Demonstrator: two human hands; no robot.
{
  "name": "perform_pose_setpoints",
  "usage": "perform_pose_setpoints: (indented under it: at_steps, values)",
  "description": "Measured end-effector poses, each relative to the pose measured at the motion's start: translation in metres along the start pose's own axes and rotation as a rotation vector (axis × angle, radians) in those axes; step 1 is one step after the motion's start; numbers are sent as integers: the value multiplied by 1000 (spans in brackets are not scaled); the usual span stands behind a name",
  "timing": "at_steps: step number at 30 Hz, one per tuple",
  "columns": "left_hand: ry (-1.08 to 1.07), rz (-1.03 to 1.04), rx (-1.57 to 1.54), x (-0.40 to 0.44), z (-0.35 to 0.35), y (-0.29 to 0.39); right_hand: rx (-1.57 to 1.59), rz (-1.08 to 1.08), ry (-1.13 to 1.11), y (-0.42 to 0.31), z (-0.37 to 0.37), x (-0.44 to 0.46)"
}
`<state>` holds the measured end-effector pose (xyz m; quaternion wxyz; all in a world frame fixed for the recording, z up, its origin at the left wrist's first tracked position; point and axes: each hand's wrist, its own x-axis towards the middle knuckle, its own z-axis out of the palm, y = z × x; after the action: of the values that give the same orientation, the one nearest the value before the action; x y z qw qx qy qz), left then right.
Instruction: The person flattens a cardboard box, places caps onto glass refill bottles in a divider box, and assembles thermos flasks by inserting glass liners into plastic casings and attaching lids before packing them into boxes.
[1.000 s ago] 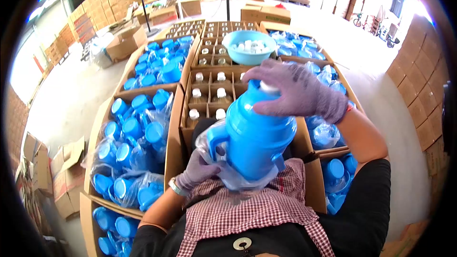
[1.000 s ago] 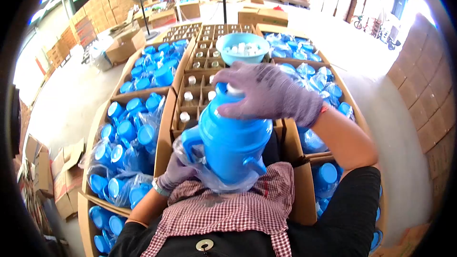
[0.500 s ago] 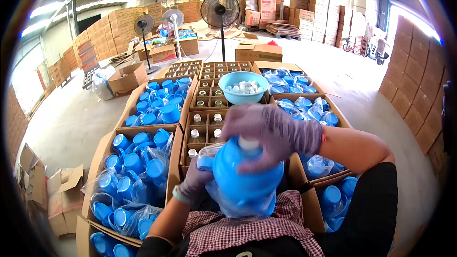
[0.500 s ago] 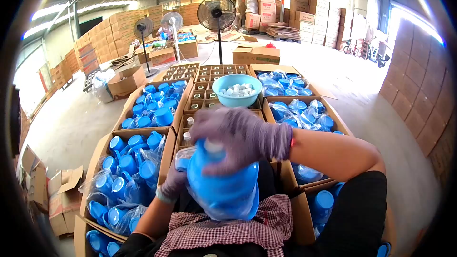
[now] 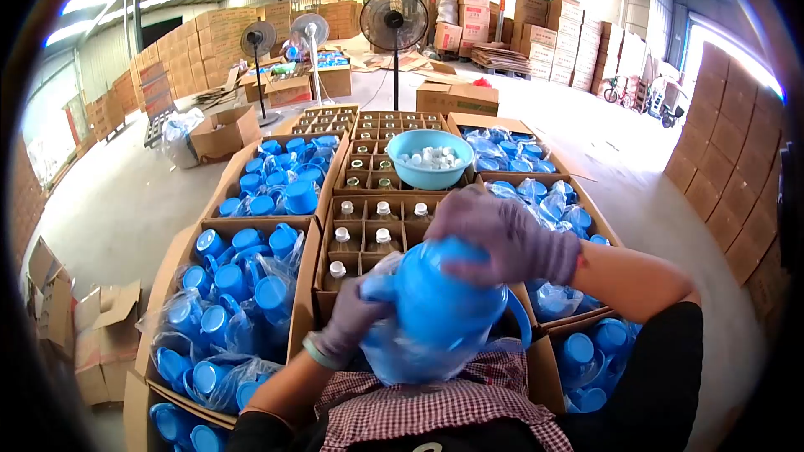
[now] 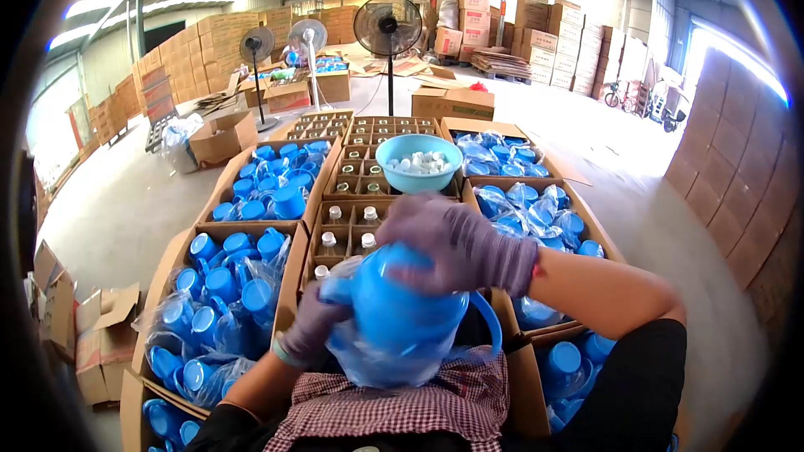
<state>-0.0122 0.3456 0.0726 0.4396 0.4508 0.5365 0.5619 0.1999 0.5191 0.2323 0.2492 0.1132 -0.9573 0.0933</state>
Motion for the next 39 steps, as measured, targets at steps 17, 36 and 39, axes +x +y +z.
perform_pose_setpoints:
  at_steps: [17,36,39]
  values:
    - [57,322,251,-26,66,-8,-117,472,11,26,23,-40]
    - [-56,491,-55,-7,39,27,72,222,-59,10,1,-10]
    - [-320,407,147,16,-31,-3,33,-109,-170,-36,-12,14]
